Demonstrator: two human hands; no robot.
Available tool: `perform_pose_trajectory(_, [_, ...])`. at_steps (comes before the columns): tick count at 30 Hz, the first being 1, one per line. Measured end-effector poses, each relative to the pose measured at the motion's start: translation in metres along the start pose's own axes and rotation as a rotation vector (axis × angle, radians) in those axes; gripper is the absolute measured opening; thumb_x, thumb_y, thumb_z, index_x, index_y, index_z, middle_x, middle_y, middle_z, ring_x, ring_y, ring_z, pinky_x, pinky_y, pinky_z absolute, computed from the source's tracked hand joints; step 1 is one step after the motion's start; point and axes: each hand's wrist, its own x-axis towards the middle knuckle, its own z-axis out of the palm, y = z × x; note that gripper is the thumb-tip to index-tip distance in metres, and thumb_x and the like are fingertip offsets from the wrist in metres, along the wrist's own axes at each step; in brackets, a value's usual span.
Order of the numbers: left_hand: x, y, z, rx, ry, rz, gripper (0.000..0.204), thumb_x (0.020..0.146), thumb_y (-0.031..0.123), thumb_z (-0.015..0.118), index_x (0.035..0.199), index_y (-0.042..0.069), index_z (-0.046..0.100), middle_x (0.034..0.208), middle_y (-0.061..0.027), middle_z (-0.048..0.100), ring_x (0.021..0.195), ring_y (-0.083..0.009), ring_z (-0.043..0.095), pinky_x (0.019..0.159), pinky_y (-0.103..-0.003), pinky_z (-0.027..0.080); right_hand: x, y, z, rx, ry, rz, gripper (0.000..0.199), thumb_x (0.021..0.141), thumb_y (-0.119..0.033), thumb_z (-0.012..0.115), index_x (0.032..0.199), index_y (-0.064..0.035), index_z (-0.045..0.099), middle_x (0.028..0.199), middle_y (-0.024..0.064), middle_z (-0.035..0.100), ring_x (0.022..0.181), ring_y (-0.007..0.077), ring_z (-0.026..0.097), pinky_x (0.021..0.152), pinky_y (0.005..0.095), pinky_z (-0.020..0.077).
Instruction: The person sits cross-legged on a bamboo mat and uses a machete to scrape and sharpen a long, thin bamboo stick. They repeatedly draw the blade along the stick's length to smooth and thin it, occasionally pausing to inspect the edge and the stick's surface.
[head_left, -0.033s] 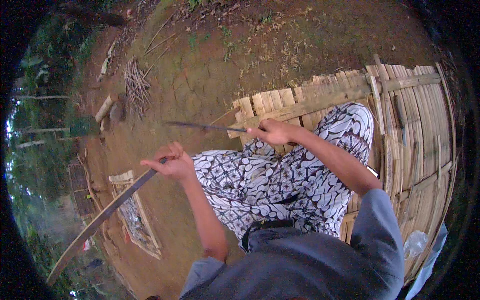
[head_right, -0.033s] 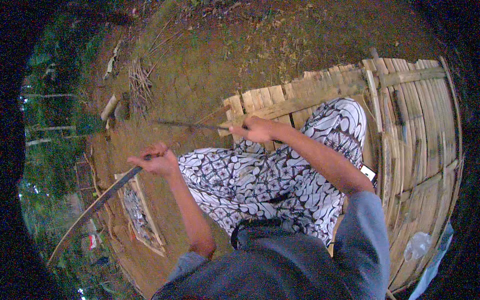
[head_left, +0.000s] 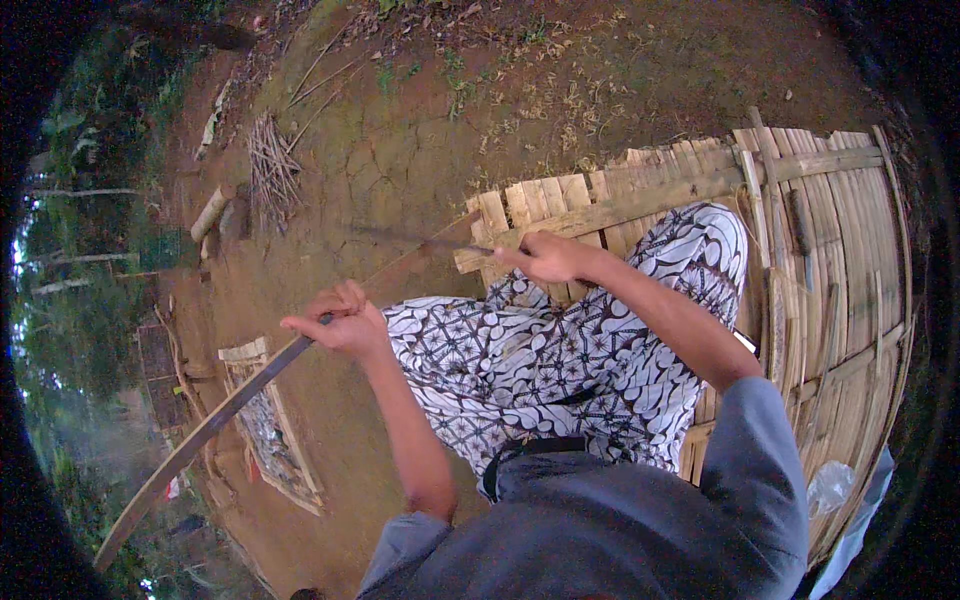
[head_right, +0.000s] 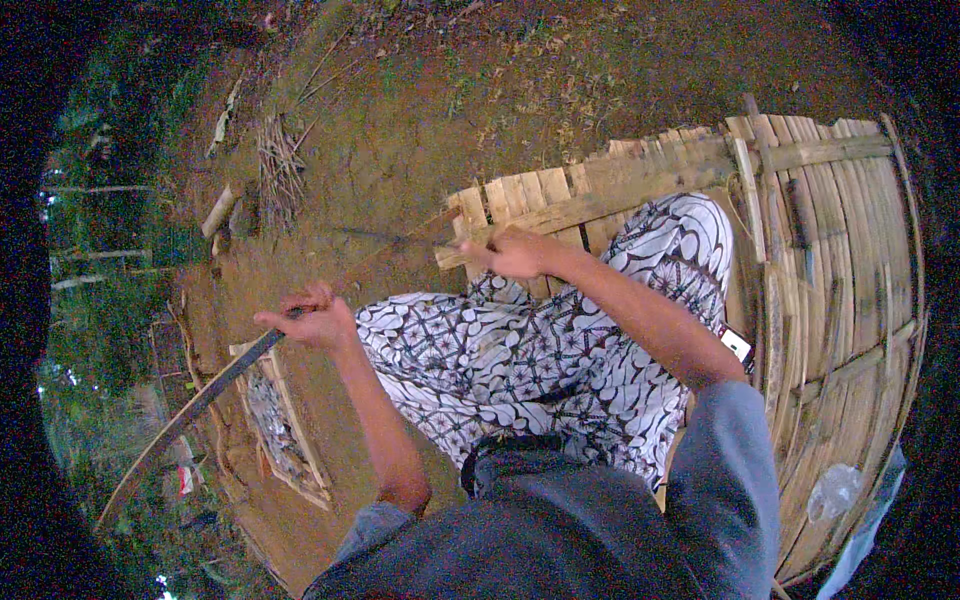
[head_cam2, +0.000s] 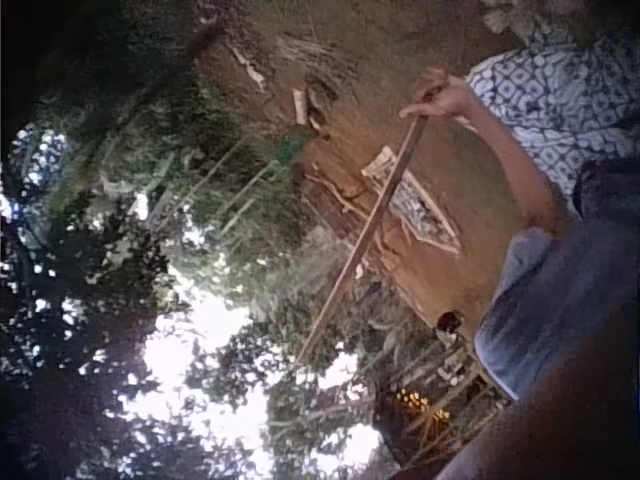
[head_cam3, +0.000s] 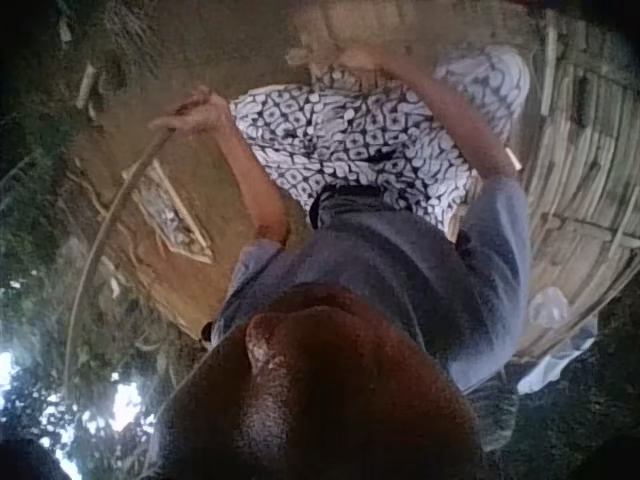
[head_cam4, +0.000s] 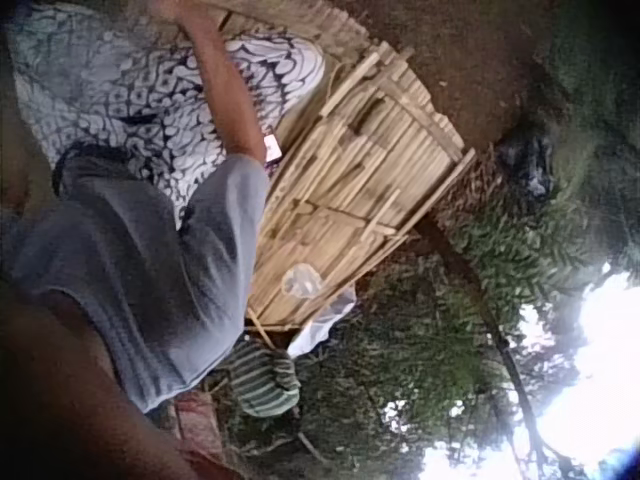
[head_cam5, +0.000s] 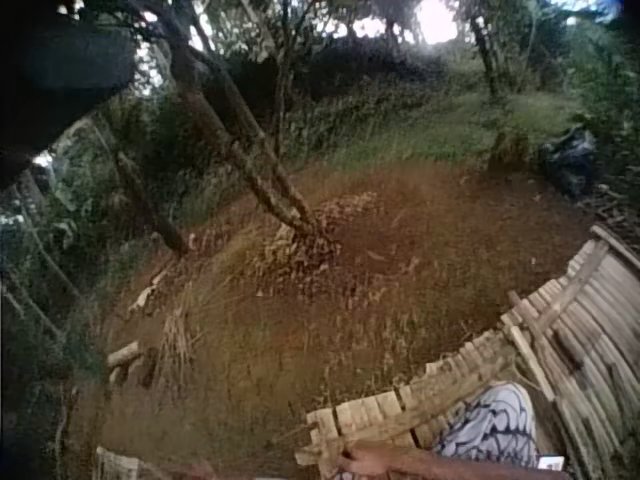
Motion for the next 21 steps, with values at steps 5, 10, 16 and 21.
perform_pose_trajectory(5, [-0.006, 0.001, 0.003, 0.008, -0.120, 0.028, 0.067, 0.091, 0.060, 0.025, 0.047, 0.010, 0.033, 0.043, 0.0011, 0.020, 0.039, -0.0117, 0.018, 0.043, -0.027, 0.016, 0.016, 0.015, -0.018, -0.106, 0.021, 0.067, 0.083, 0.086, -0.064, 0.027, 0.081, 0.0105, 0.063, 0.086, 0.0308, 0.060, 0.086, 0.0395, 0.061, 0.083, 0.0440, 0.0455])
perform_pose_trajectory(10, [-0.008, -0.006, -0.002, -0.002, -0.123, 0.034, 0.066, 0.091, 0.060, 0.025, 0.049, 0.010, 0.033, 0.044, 0.0010, 0.021, 0.040, -0.0115, 0.018, 0.043, -0.027, 0.017, -0.015, -0.016, -0.025, 0.022, -0.168, 0.027, 0.087, 0.085, -0.067, 0.025, 0.086, 0.0114, 0.062, 0.095, 0.0304, 0.060, 0.092, 0.0410, 0.059, 0.085, 0.0458, 0.0448])
perform_pose_trajectory(16, [-0.009, -0.002, 0.001, 0.016, -0.067, 0.045, 0.066, 0.090, 0.062, 0.025, 0.049, 0.011, 0.034, 0.045, 0.0014, 0.020, 0.040, -0.0115, 0.017, 0.043, -0.027, 0.016, 0.020, 0.019, -0.008, -0.135, -0.032, 0.157, 0.080, 0.086, -0.064, 0.030, 0.077, 0.0086, 0.062, 0.083, 0.0285, 0.061, 0.082, 0.0379, 0.061, 0.079, 0.0447, 0.0461])
perform_pose_trajectory(21, [-0.013, -0.003, -0.002, 0.050, 0.003, 0.088, 0.067, 0.090, 0.063, 0.024, 0.047, 0.012, 0.033, 0.045, 0.0017, 0.020, 0.040, -0.0115, 0.017, 0.042, -0.027, 0.014, 0.002, -0.006, -0.023, -0.059, -0.060, 0.044, 0.077, 0.086, -0.062, 0.029, 0.090, 0.0065, 0.063, 0.093, 0.0283, 0.062, 0.090, 0.0378, 0.061, 0.083, 0.0433, 0.0460])
